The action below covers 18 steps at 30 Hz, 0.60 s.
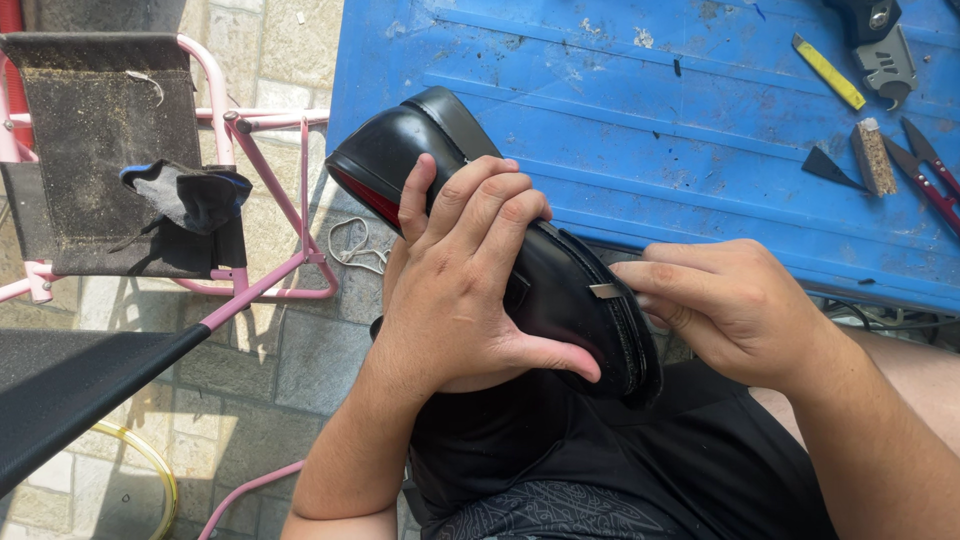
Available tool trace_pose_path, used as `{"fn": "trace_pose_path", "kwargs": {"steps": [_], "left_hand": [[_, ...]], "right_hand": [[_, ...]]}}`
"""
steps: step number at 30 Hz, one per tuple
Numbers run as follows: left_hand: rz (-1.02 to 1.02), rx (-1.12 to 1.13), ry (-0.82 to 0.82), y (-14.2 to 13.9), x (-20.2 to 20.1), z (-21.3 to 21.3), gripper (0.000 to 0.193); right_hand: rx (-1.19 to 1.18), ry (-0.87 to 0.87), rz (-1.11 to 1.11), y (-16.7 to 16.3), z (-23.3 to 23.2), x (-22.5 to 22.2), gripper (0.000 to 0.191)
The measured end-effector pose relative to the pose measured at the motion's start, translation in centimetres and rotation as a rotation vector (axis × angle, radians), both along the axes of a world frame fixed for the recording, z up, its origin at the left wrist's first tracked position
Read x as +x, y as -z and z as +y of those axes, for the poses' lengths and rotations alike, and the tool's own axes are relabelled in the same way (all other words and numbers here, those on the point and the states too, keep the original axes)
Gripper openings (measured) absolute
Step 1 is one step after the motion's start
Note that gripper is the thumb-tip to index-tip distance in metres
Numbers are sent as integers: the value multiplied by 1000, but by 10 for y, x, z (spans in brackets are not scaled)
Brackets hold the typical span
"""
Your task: The person uses a utility knife to scrape and trim the edges of a black shoe. They hold the shoe steady with one hand while carefully working the blade along the seams and sole. The person turns the shoe over to inspect the sole and continues scraping different areas.
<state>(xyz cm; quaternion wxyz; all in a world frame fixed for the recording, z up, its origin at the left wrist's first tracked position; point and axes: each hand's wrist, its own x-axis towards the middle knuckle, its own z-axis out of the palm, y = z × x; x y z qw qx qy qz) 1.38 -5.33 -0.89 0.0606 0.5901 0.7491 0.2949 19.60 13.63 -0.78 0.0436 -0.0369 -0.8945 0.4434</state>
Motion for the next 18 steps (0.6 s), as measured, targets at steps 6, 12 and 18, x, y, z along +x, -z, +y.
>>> {"fn": "trace_pose_path", "kwargs": {"steps": [6,12,18], "left_hand": [[-3,-4,-1,-2,0,-1,116],[20,-26,30,-1,-1,-1,116],[17,-16,36,1,0,0,118]], "right_hand": [[3,31,1,-1,0,3,41],[16,24,40,-1,-3,3,43],[41,24,19,-2,-1,-1,44]]}}
